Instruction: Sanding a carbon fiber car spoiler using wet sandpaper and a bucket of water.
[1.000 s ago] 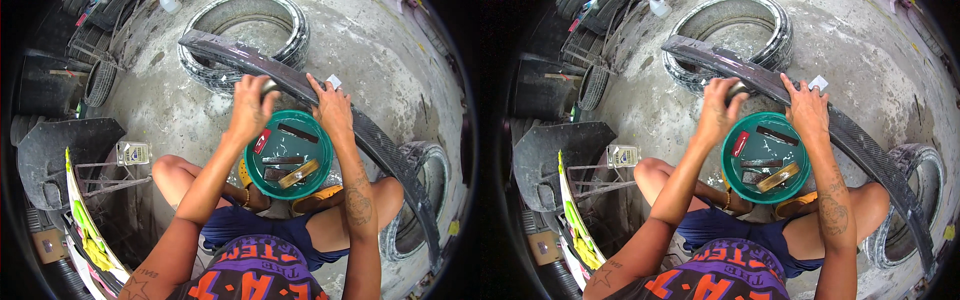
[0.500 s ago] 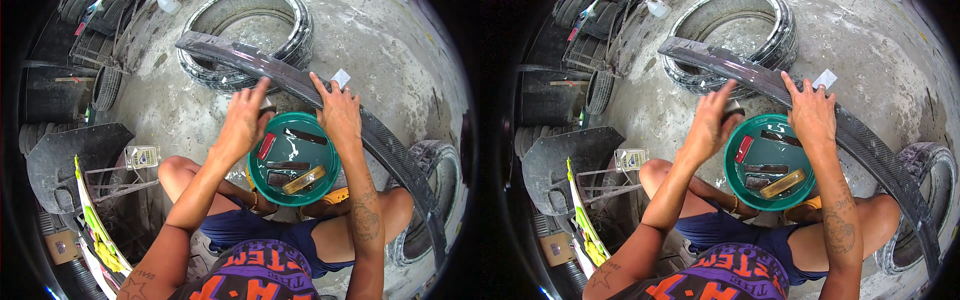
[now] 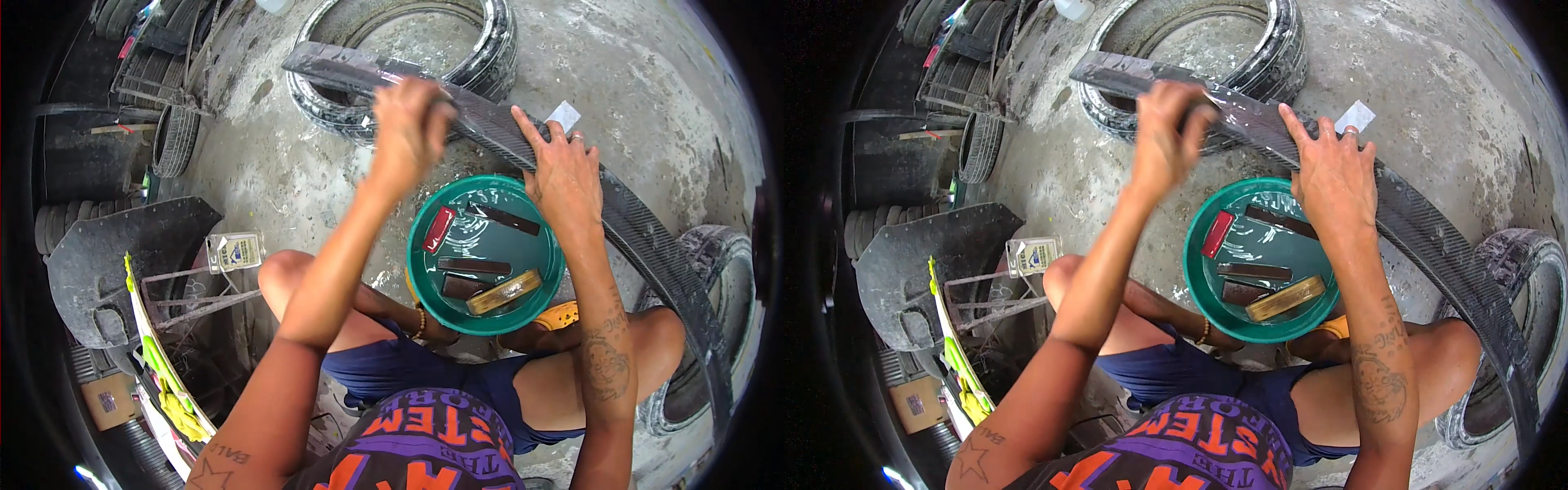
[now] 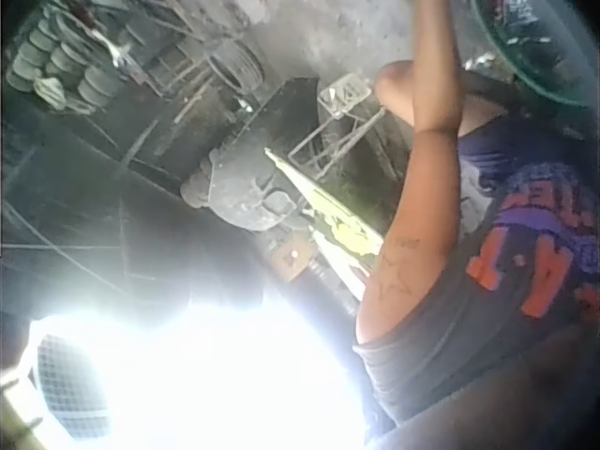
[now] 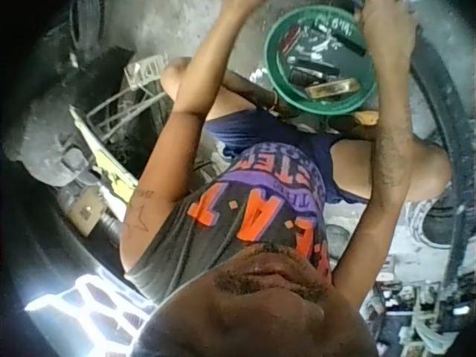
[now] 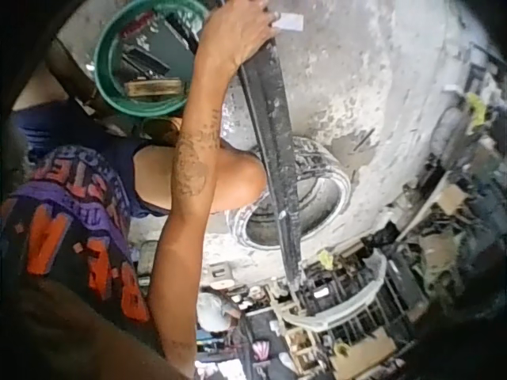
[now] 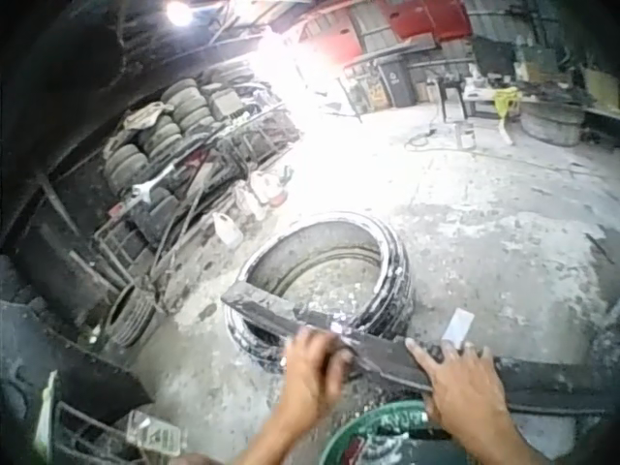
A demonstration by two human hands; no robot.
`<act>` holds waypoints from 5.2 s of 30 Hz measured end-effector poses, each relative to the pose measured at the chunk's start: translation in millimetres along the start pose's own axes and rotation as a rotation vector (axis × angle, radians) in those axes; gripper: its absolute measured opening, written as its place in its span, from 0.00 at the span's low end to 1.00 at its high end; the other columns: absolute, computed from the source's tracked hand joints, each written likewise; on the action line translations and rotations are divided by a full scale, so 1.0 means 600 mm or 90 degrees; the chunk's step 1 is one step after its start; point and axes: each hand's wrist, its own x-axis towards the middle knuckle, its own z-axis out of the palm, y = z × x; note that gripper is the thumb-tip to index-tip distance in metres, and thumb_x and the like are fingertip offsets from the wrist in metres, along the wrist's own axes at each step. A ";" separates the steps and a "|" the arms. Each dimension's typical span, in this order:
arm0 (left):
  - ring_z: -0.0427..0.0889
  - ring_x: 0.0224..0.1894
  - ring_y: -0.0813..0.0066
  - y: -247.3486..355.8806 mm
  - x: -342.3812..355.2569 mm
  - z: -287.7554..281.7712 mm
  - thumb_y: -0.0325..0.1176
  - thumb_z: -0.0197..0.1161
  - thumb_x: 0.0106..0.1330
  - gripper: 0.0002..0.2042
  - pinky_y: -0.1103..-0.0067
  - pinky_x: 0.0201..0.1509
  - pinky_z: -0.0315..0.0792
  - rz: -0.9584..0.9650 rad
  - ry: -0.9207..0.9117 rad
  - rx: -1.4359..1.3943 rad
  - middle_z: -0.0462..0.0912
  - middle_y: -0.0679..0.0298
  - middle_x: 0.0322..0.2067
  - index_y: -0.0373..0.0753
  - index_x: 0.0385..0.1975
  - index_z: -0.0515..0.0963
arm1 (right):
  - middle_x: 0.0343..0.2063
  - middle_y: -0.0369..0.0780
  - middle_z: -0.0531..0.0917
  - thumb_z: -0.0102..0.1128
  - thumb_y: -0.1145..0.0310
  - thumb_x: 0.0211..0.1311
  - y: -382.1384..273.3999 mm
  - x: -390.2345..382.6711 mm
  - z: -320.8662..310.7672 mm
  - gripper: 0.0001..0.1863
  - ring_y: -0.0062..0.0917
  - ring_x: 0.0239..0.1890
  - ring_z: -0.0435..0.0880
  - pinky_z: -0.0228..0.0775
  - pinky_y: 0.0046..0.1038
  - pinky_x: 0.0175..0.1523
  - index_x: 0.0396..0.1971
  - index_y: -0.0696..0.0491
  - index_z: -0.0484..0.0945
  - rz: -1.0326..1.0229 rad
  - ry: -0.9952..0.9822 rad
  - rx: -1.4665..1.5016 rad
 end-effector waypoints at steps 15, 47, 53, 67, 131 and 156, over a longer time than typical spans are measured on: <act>0.78 0.45 0.49 -0.107 0.001 0.018 0.30 0.71 0.60 0.13 0.56 0.55 0.68 -0.050 0.209 0.085 0.81 0.51 0.42 0.35 0.45 0.82 | 0.63 0.45 0.78 0.74 0.67 0.58 -0.003 0.003 -0.007 0.52 0.46 0.60 0.80 0.71 0.53 0.63 0.79 0.25 0.55 0.015 -0.017 -0.006; 0.76 0.55 0.52 -0.259 -0.071 -0.025 0.36 0.68 0.69 0.19 0.63 0.63 0.69 -0.296 0.376 -0.126 0.78 0.51 0.51 0.35 0.56 0.78 | 0.50 0.45 0.90 0.74 0.64 0.57 0.136 0.146 0.010 0.39 0.27 0.51 0.87 0.74 0.30 0.61 0.71 0.45 0.73 -0.036 -0.315 0.461; 0.74 0.52 0.46 -0.297 0.029 0.012 0.39 0.69 0.69 0.19 0.58 0.60 0.69 -0.190 0.408 -0.052 0.76 0.48 0.49 0.34 0.54 0.78 | 0.48 0.42 0.90 0.74 0.62 0.57 0.141 0.150 0.011 0.34 0.31 0.49 0.88 0.75 0.34 0.60 0.66 0.48 0.78 -0.058 -0.260 0.358; 0.75 0.49 0.44 -0.225 0.116 0.113 0.32 0.69 0.62 0.14 0.53 0.52 0.69 -0.214 0.282 0.108 0.79 0.48 0.47 0.35 0.46 0.81 | 0.40 0.38 0.91 0.76 0.53 0.59 0.170 0.208 0.033 0.29 0.25 0.40 0.88 0.77 0.31 0.50 0.57 0.51 0.84 0.017 -0.381 0.386; 0.80 0.40 0.43 0.048 0.129 0.221 0.32 0.71 0.63 0.11 0.53 0.47 0.72 0.020 0.122 -0.004 0.82 0.45 0.37 0.34 0.41 0.82 | 0.29 0.47 0.88 0.63 0.26 0.55 0.287 0.008 0.097 0.40 0.45 0.36 0.88 0.79 0.44 0.43 0.35 0.55 0.86 0.090 0.259 0.079; 0.78 0.58 0.42 0.032 -0.349 0.147 0.42 0.67 0.68 0.18 0.56 0.65 0.71 -0.161 -0.397 -0.117 0.81 0.42 0.48 0.28 0.40 0.82 | 0.48 0.53 0.87 0.74 0.40 0.59 0.313 -0.014 0.038 0.36 0.48 0.51 0.86 0.76 0.42 0.56 0.51 0.60 0.84 -0.034 0.254 0.035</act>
